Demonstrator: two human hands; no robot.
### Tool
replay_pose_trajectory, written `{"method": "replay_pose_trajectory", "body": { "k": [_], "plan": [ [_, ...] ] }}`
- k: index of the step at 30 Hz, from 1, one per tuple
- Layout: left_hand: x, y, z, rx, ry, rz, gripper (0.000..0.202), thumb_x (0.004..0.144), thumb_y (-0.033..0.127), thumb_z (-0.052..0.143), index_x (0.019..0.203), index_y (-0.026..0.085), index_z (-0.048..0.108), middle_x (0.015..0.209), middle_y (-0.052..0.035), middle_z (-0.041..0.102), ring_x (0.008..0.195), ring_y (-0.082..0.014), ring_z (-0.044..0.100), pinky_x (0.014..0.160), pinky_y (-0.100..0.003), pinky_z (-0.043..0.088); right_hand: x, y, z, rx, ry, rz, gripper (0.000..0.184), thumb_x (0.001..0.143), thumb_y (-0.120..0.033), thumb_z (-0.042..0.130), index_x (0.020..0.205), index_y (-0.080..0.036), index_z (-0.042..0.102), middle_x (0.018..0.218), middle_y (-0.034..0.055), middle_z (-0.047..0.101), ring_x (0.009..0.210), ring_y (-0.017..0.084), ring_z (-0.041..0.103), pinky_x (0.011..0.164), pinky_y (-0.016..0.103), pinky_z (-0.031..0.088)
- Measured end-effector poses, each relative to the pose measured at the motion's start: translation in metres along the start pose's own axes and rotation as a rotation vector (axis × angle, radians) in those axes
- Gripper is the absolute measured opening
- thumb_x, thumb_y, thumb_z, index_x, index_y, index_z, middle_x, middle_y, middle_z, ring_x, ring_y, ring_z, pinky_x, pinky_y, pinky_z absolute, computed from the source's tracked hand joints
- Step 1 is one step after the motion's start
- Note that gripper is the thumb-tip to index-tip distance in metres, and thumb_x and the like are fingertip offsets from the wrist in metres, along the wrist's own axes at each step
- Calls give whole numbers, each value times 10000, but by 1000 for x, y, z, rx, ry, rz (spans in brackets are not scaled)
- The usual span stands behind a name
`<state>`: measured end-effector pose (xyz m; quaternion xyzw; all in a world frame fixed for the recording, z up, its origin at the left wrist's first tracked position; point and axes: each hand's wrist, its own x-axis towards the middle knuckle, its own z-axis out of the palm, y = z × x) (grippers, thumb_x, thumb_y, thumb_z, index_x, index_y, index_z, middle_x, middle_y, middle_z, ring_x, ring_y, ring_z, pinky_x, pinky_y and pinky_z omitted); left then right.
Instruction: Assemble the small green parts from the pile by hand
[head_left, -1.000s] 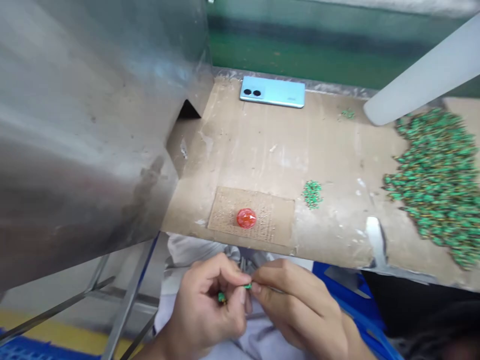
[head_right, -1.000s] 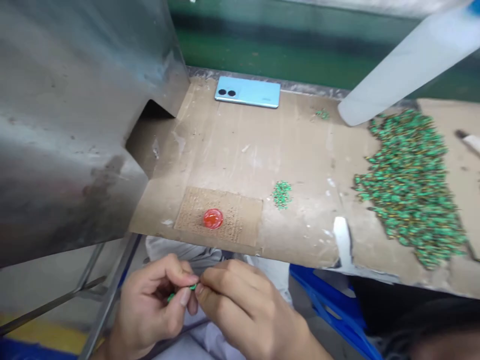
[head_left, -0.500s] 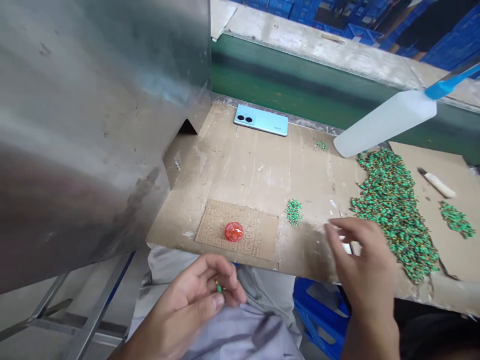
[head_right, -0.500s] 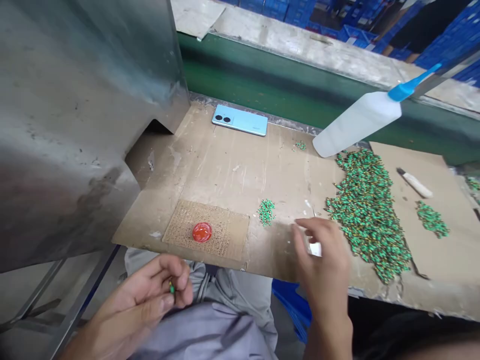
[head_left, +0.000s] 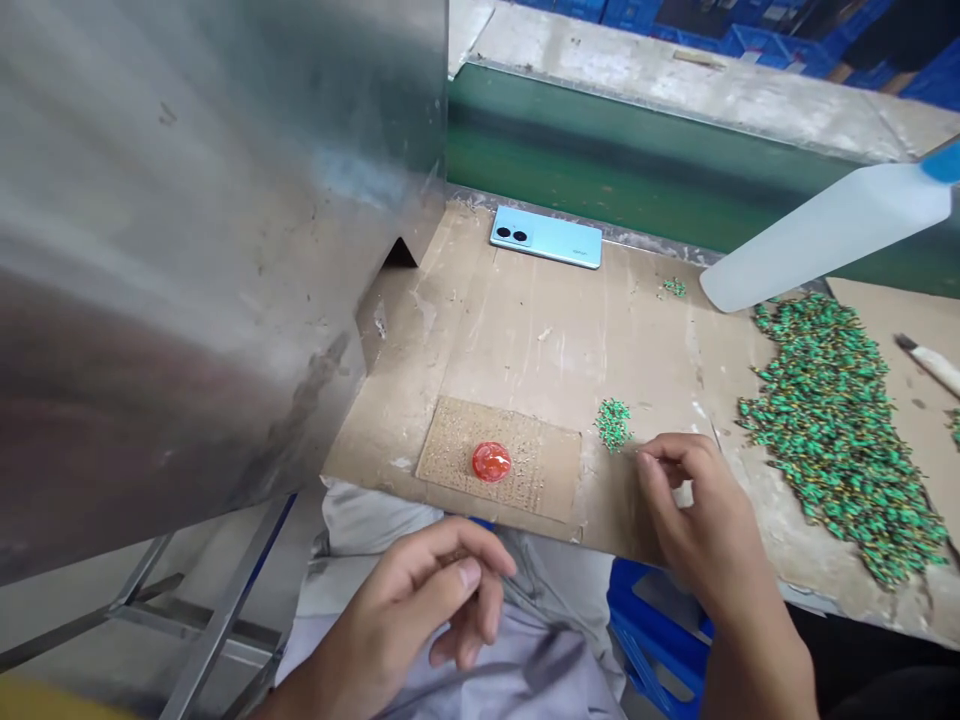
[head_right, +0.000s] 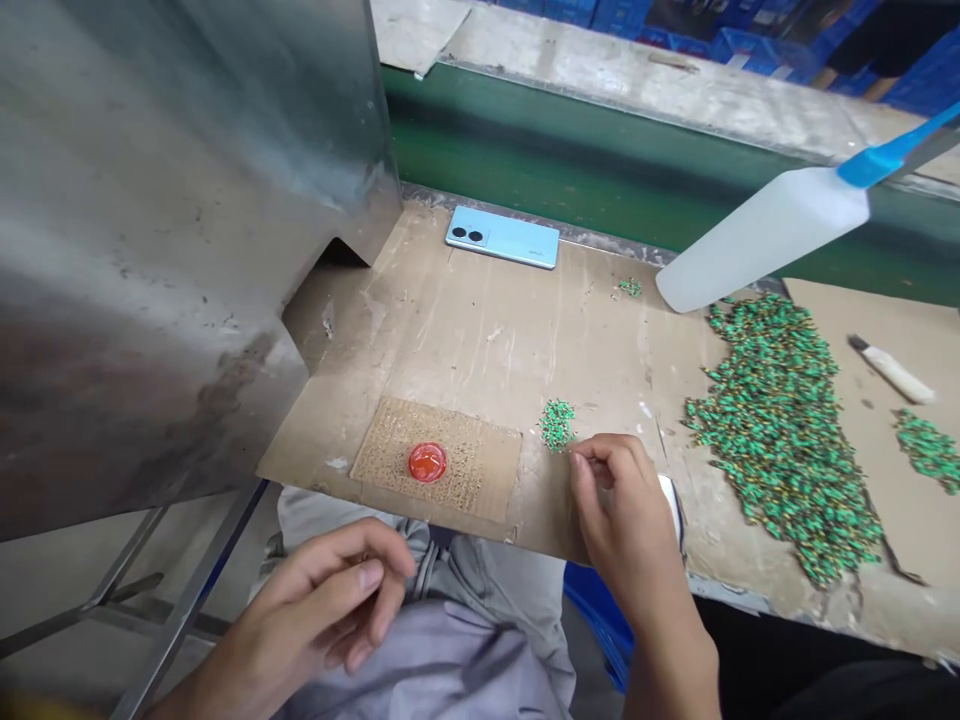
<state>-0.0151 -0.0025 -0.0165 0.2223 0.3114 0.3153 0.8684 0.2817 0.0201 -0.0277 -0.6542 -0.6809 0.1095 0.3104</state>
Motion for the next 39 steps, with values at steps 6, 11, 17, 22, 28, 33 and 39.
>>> {"method": "replay_pose_trajectory", "body": {
  "k": [6, 11, 17, 22, 28, 33, 39],
  "plan": [
    [4, 4, 17, 359, 28, -41, 418, 1048, 551, 602, 1086, 156, 732, 679, 35, 524, 587, -108, 392, 552, -240, 311, -21, -61, 10, 405, -279, -295, 149, 999, -107, 553, 1061, -232, 604, 986, 65, 623, 962, 210, 652, 778, 304, 587],
    [3, 8, 17, 597, 47, 31, 476, 1053, 510, 586, 714, 176, 602, 651, 22, 543, 636, -137, 484, 625, -266, 370, -25, -83, 23, 541, -402, -349, 241, 982, -39, 526, 1133, -205, 616, 1016, 60, 642, 952, 178, 670, 807, 273, 608],
    [-2, 16, 10, 762, -19, 49, 332, 1008, 312, 645, 706, 183, 597, 606, 38, 535, 576, -124, 496, 575, -241, 368, -19, -81, 13, 603, -515, -387, 207, 1016, -60, 533, 1144, -188, 633, 1008, 63, 683, 916, 167, 681, 773, 277, 611],
    [0, 21, 9, 886, -102, 207, 320, 1019, 270, 591, 714, 180, 630, 619, 27, 557, 573, -124, 495, 578, -252, 369, -11, -86, 9, 562, -524, -434, 128, 1018, -90, 577, 1070, -189, 640, 906, 39, 707, 789, 157, 679, 686, 281, 597],
    [0, 19, 7, 862, -121, 221, 313, 1010, 316, 646, 732, 173, 668, 623, 20, 575, 567, -122, 491, 559, -252, 359, -5, -90, 6, 564, -553, -440, 111, 1020, -111, 566, 1017, -206, 623, 885, 29, 726, 778, 150, 689, 688, 272, 598],
    [-3, 19, 7, 809, -46, 125, 294, 999, 351, 675, 779, 160, 714, 637, 24, 558, 591, -119, 461, 556, -250, 333, -3, -88, 5, 576, -589, -405, 111, 1027, -117, 572, 1044, -200, 645, 912, 33, 722, 820, 147, 703, 729, 261, 600],
    [-8, 12, -5, 345, -20, 35, 237, 1065, 349, 610, 1224, 188, 681, 937, -47, 704, 723, -126, 634, 637, -223, 468, 10, -79, 25, 514, -253, -110, 104, 990, -151, 645, 915, -221, 660, 778, 1, 657, 620, 125, 588, 513, 238, 466]
  ]
}}
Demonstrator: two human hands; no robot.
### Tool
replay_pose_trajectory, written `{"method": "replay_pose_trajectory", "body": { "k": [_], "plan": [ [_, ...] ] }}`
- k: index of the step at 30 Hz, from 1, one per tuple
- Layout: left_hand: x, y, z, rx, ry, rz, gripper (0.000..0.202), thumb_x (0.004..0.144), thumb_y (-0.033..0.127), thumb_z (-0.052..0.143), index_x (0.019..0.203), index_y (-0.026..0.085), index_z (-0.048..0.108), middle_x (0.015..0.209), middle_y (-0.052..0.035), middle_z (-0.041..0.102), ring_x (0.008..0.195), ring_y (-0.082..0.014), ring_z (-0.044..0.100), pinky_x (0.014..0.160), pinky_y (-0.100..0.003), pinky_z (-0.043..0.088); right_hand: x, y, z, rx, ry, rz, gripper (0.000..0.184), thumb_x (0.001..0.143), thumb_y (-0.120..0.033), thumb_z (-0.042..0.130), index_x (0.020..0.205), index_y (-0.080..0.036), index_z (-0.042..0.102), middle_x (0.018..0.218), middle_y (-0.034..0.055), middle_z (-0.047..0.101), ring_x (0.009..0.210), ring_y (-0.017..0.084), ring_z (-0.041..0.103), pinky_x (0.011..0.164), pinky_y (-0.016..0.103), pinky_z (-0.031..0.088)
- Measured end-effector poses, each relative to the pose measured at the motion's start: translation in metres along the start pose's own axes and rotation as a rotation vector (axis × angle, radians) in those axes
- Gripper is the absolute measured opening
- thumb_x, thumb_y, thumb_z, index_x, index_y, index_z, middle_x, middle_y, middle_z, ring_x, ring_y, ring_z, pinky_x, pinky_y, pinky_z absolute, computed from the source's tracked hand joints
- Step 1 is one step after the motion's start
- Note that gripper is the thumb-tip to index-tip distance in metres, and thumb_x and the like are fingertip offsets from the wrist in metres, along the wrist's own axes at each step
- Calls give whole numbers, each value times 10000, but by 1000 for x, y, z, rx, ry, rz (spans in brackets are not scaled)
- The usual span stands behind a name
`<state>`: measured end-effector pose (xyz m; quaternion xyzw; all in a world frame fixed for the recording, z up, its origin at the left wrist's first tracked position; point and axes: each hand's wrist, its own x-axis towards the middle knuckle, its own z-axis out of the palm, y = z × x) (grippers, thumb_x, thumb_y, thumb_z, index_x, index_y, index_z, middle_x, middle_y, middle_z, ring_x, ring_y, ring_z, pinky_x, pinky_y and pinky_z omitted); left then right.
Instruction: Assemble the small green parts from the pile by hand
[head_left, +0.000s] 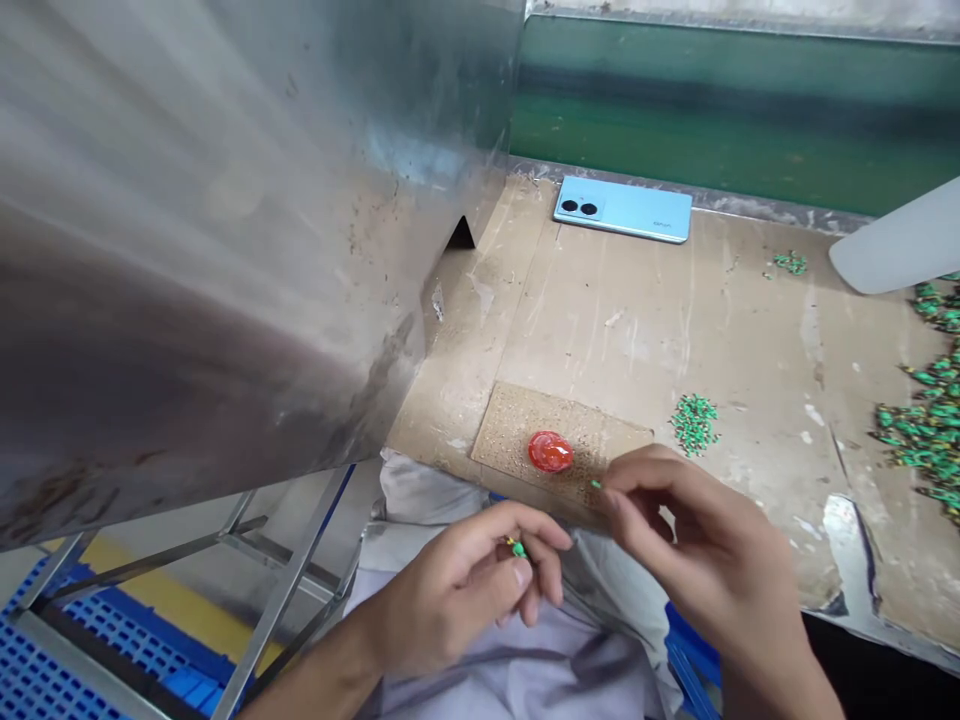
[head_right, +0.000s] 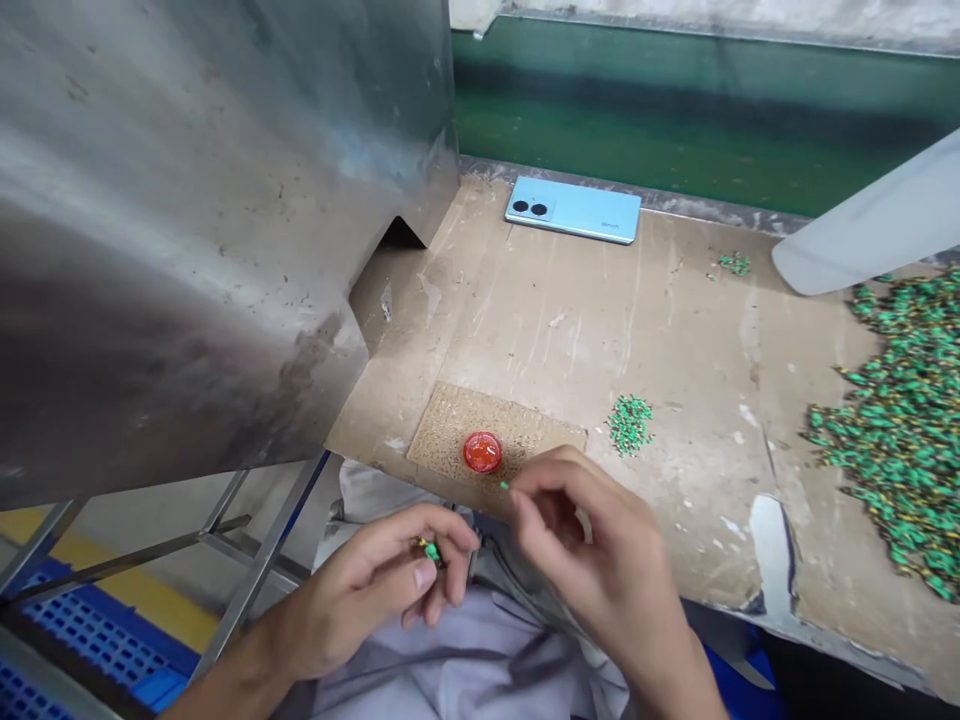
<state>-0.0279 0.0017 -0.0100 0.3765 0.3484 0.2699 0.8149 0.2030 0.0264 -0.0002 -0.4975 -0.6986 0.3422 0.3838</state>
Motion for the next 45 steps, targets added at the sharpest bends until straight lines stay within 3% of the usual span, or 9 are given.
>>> {"method": "replay_pose_trajectory", "body": {
  "k": [2, 5, 8, 11, 17, 26, 32, 38, 45],
  "plan": [
    [-1, -5, -3, -192, -63, 30, 225, 1085, 320, 604, 1266, 192, 641, 1080, -102, 765, 841, -151, 759, 687, -222, 543, 5, 5, 3, -26, 54, 79, 113, 1000, -195, 650, 891, -220, 667, 778, -3, 653, 596, 119, 564, 506, 242, 446],
    [-2, -10, -5, -322, -73, 48, 121, 1072, 265, 653, 1144, 169, 640, 1228, -162, 800, 995, -205, 828, 744, -237, 617, 9, 7, 8, -68, 31, 124, 124, 1028, -238, 626, 913, -218, 667, 788, -13, 634, 585, 110, 534, 519, 244, 434],
    [-3, -8, -6, -350, -15, 15, 168, 1030, 283, 728, 980, 137, 663, 1176, -179, 831, 961, -231, 845, 678, -221, 627, 10, 7, 10, -125, -10, 107, 129, 1047, -249, 597, 936, -221, 657, 793, -16, 610, 593, 114, 517, 534, 251, 424],
    [-3, -5, -9, -295, 7, 27, 159, 973, 284, 801, 933, 132, 775, 1126, -156, 842, 932, -228, 837, 653, -221, 618, 10, 7, 10, -161, -44, 113, 127, 1055, -249, 583, 946, -229, 645, 815, -13, 604, 603, 119, 512, 550, 257, 426],
    [-1, -3, -18, 53, 71, 222, 86, 842, 290, 925, 919, 259, 901, 895, -42, 771, 826, -133, 688, 774, -231, 529, 9, 10, 8, -220, -94, 98, 113, 1062, -243, 573, 977, -234, 647, 841, -1, 606, 623, 132, 520, 556, 274, 411],
    [-5, -2, -14, -49, 65, 86, 134, 898, 281, 876, 921, 168, 809, 761, -12, 745, 675, -101, 693, 678, -201, 512, 6, 8, -3, -235, -63, 36, 73, 1064, -208, 572, 1023, -246, 618, 895, -7, 616, 641, 111, 549, 604, 256, 454],
    [-4, -4, -14, -97, 49, 66, 124, 916, 243, 857, 981, 178, 774, 800, 4, 744, 685, -92, 737, 693, -184, 544, -13, 11, -23, -411, -101, 8, 69, 1064, -222, 550, 1011, -235, 592, 834, -12, 599, 605, 108, 560, 572, 241, 462],
    [-1, -1, -11, 1, 26, 73, 149, 1000, 304, 763, 1119, 283, 851, 970, -2, 697, 739, -69, 705, 712, -178, 533, -25, 20, -16, -485, -166, 19, 108, 1071, -256, 547, 967, -243, 573, 784, -32, 614, 586, 108, 616, 522, 226, 453],
    [-1, -4, -13, 20, 21, 96, 145, 1026, 300, 719, 1112, 266, 831, 950, -13, 697, 796, -103, 668, 748, -207, 561, -26, 23, -14, -524, -121, 11, 118, 1079, -278, 540, 975, -245, 585, 789, -34, 633, 588, 109, 626, 526, 228, 453]
  ]
}}
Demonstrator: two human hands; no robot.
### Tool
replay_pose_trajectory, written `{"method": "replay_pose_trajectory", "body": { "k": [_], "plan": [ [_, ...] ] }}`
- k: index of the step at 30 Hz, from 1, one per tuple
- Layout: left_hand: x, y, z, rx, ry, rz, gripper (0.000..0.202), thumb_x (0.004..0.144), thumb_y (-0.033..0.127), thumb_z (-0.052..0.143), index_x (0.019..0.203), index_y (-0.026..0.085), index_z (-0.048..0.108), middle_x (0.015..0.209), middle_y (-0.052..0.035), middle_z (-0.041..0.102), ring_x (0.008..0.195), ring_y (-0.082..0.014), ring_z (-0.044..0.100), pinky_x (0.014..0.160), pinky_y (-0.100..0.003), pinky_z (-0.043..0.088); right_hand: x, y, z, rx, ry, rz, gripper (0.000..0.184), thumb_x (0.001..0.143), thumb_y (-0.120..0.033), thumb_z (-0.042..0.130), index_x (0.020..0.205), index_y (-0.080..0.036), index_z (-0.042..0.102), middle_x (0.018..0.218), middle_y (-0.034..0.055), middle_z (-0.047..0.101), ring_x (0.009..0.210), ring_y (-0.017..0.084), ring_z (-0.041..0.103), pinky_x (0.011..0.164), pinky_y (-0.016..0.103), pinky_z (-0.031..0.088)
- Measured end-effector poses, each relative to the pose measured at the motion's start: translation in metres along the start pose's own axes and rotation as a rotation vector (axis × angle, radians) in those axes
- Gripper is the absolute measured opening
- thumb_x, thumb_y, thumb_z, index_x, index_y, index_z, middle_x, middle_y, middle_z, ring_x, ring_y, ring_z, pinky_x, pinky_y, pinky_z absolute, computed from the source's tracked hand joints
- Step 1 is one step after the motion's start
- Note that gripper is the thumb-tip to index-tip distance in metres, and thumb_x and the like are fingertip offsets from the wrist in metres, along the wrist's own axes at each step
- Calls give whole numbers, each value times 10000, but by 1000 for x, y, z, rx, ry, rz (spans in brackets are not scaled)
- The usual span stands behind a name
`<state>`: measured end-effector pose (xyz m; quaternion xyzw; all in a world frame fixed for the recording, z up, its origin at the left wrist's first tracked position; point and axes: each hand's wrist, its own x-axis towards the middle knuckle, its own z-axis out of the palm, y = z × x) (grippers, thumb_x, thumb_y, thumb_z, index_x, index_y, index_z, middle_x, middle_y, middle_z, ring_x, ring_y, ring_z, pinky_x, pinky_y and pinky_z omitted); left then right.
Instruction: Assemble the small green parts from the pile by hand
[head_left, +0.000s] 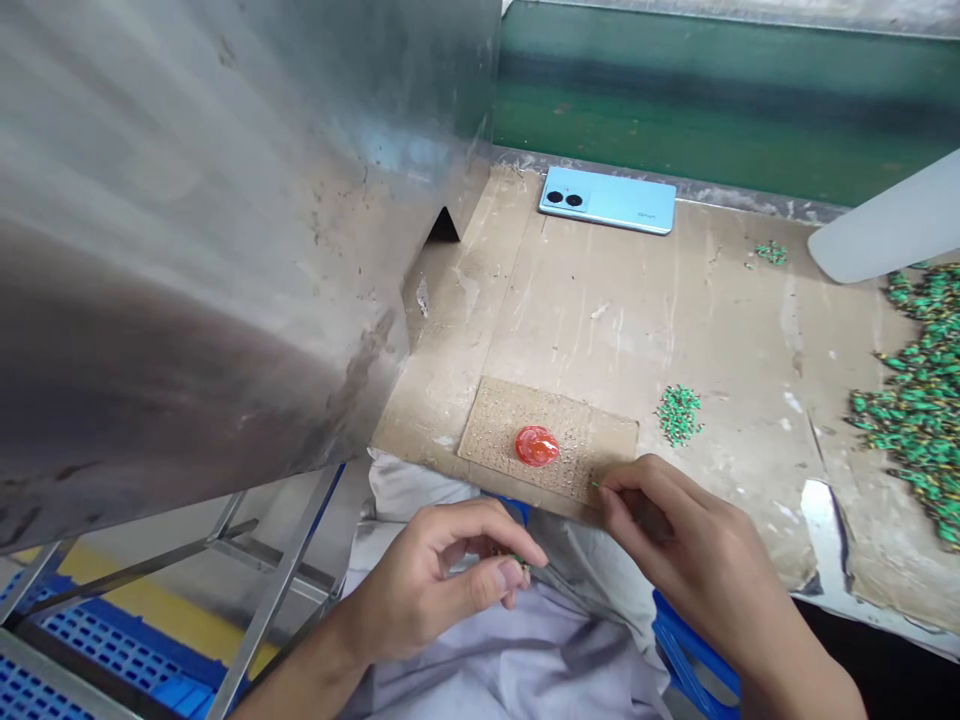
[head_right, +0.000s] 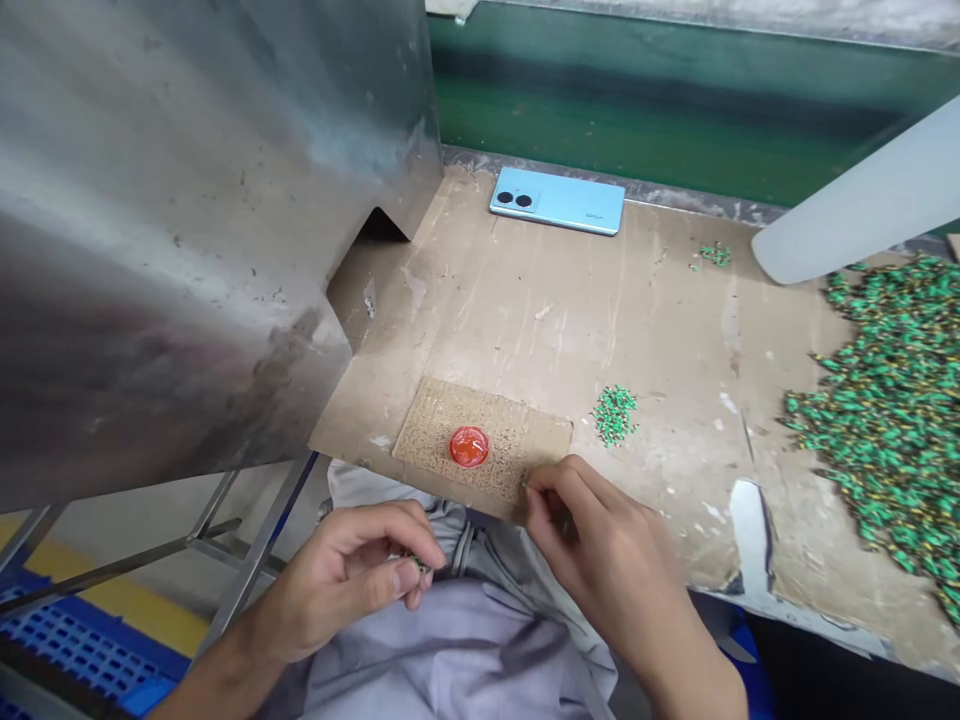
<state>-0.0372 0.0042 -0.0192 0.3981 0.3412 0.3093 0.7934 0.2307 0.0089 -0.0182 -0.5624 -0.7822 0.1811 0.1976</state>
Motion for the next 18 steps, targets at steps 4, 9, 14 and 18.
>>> {"method": "replay_pose_trajectory", "body": {
  "k": [4, 9, 14, 18],
  "plan": [
    [-2, -1, 2, -5, -6, 3, 114, 1017, 269, 730, 1086, 227, 811, 944, -23, 740, 810, -114, 696, 771, -225, 562, 4, 2, -1, -19, 45, 12, 129, 1081, -280, 536, 978, -239, 602, 789, -30, 635, 603, 112, 625, 563, 234, 466],
    [0, -3, 2, -13, -10, 24, 99, 1012, 253, 731, 1072, 194, 784, 956, -37, 769, 808, -122, 720, 804, -253, 558, 10, 3, -1, -34, 77, 27, 135, 1069, -278, 543, 966, -238, 619, 781, -27, 637, 588, 115, 608, 551, 243, 455],
    [0, -3, -1, 6, 14, 19, 110, 1005, 260, 741, 1063, 175, 778, 946, -53, 780, 811, -138, 720, 812, -271, 552, 13, 2, 3, -22, 41, 20, 154, 1060, -260, 537, 932, -230, 619, 745, -24, 618, 580, 121, 610, 543, 246, 461],
    [0, -3, 0, -11, 24, 9, 131, 983, 276, 776, 1073, 182, 792, 944, -51, 797, 789, -129, 722, 789, -254, 561, 13, 3, 4, -7, 2, 39, 132, 1057, -254, 547, 942, -232, 609, 765, -17, 616, 607, 126, 611, 564, 247, 471]
  ]
}}
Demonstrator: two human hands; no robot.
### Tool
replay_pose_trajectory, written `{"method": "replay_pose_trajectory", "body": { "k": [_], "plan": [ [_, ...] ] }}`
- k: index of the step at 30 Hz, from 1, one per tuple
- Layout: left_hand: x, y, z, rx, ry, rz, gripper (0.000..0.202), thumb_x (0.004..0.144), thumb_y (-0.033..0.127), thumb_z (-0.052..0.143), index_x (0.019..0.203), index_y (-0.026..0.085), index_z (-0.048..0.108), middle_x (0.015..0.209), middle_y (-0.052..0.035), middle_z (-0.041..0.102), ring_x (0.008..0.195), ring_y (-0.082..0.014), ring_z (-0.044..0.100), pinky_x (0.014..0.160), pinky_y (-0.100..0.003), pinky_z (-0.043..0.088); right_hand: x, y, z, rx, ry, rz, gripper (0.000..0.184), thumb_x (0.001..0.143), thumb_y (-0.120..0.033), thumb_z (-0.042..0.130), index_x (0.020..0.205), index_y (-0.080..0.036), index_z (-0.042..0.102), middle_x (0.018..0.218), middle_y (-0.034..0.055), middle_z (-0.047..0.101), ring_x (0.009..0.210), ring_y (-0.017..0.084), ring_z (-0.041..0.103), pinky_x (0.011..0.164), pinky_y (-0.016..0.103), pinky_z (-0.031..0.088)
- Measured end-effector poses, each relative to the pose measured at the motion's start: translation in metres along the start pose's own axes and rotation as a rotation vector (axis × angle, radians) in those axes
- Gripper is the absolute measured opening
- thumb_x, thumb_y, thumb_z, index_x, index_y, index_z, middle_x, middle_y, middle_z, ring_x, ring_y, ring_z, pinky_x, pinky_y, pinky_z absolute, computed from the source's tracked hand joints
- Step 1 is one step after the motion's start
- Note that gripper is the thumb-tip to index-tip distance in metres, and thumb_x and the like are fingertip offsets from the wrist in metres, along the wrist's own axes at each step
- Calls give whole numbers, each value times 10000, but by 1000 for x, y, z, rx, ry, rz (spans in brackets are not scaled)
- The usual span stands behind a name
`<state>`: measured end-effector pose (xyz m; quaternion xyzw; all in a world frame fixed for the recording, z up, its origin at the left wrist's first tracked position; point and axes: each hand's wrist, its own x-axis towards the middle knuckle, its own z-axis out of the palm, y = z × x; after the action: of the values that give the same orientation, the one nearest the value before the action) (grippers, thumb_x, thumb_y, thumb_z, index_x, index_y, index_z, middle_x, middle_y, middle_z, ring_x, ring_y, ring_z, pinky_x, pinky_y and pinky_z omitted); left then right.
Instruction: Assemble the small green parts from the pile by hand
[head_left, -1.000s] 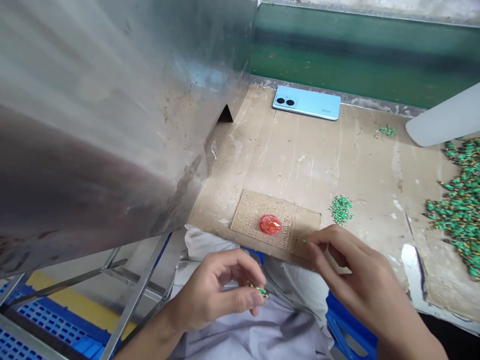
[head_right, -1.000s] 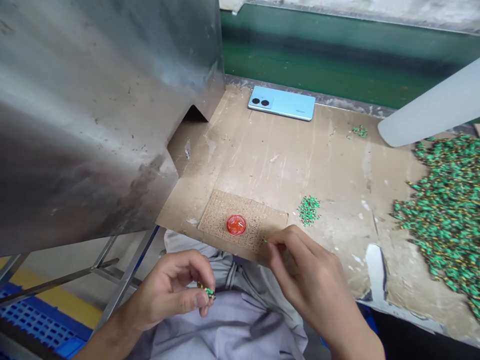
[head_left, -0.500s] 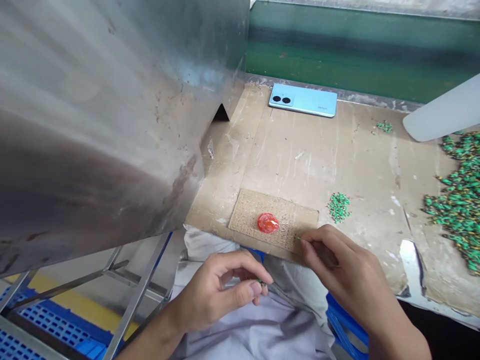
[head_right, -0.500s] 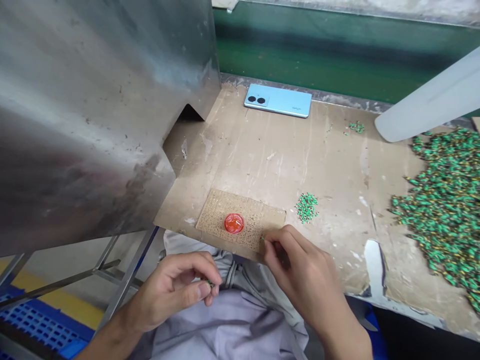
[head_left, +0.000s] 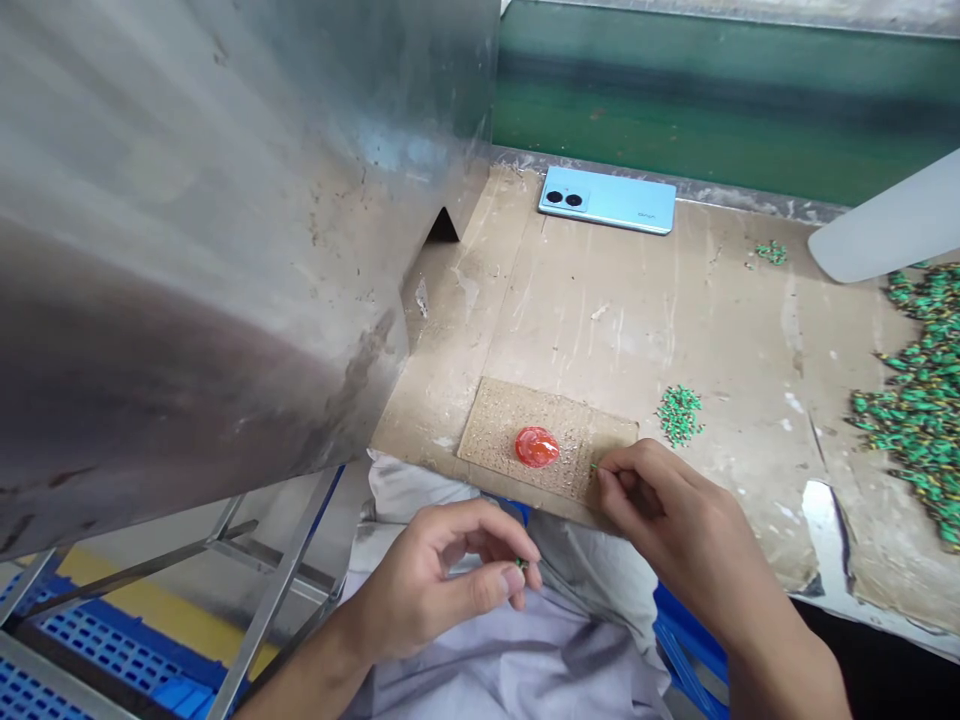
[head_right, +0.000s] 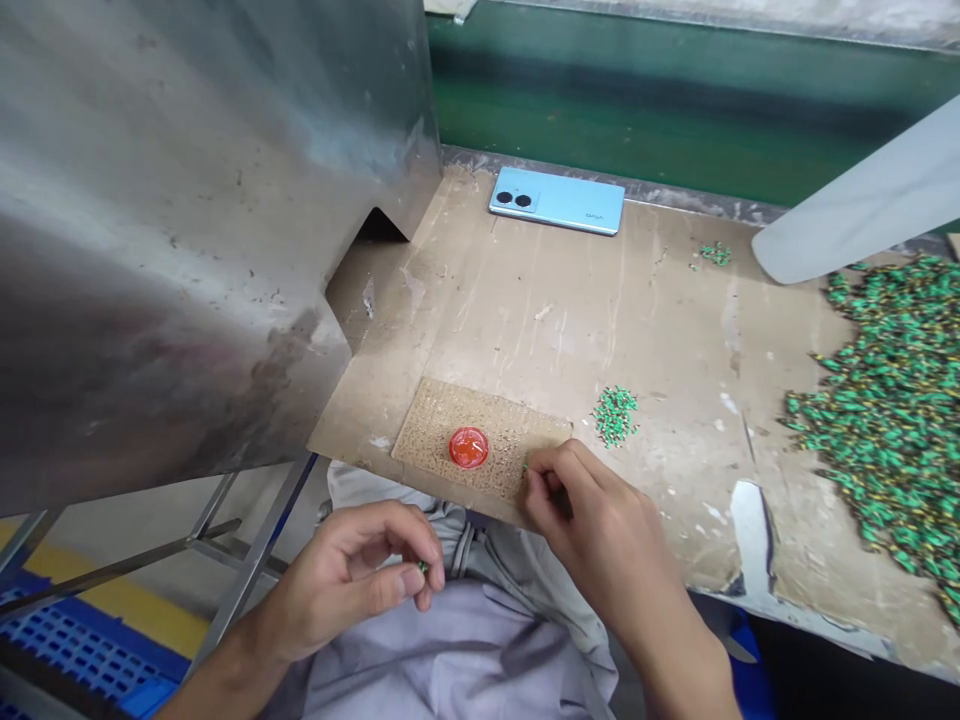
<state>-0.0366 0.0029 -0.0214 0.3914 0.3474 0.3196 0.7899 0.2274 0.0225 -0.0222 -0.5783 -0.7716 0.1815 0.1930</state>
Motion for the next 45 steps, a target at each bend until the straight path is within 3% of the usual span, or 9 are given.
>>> {"method": "replay_pose_trajectory", "body": {
  "k": [4, 11, 16, 24, 37, 42, 45],
  "plan": [
    [1, 0, 1, -10, 27, -36, 156, 983, 279, 781, 1106, 189, 815, 970, -57, 817, 815, -136, 742, 781, -244, 583, -1, -1, -2, 56, 10, 29, 131, 1045, -237, 559, 921, -237, 599, 759, -19, 599, 589, 125, 576, 547, 250, 450],
    [2, -1, 2, -78, 28, 30, 78, 947, 191, 819, 1019, 187, 790, 1056, -62, 844, 942, -179, 779, 920, -323, 592, -4, 0, -6, 87, 81, 62, 128, 1056, -273, 563, 943, -245, 615, 774, -10, 601, 584, 134, 553, 542, 266, 450],
    [3, 0, 1, 38, 57, 83, 112, 883, 216, 881, 955, 183, 802, 965, -46, 788, 921, -169, 702, 839, -273, 522, 1, 0, -3, 35, 109, 80, 178, 1062, -315, 534, 927, -236, 618, 748, -6, 596, 546, 133, 528, 515, 274, 434],
    [3, -2, 1, 71, 50, 44, 116, 917, 273, 843, 965, 193, 774, 928, -26, 731, 858, -157, 627, 807, -277, 492, 7, -3, 0, -8, 65, 21, 181, 1050, -271, 522, 896, -237, 610, 731, -15, 605, 570, 130, 571, 547, 261, 441],
    [4, -2, 1, 65, 63, 34, 118, 922, 268, 840, 966, 186, 767, 933, -27, 739, 863, -149, 633, 818, -268, 494, 7, -1, -2, 88, 42, 56, 174, 1010, -252, 566, 841, -240, 605, 712, -22, 573, 558, 131, 539, 531, 261, 437],
    [3, -1, 1, 50, 89, -9, 163, 898, 299, 865, 988, 182, 797, 912, -42, 762, 843, -163, 660, 804, -281, 520, 7, -2, -4, 91, 97, 86, 180, 1020, -286, 569, 854, -243, 624, 723, -8, 602, 561, 142, 549, 523, 270, 441],
    [4, -2, 1, 58, 76, 37, 110, 889, 269, 877, 950, 193, 826, 911, -42, 769, 865, -165, 673, 823, -277, 522, 7, -2, -4, 76, 98, 90, 182, 1022, -290, 572, 855, -242, 625, 724, -9, 601, 549, 139, 541, 520, 272, 434]
  ]
}}
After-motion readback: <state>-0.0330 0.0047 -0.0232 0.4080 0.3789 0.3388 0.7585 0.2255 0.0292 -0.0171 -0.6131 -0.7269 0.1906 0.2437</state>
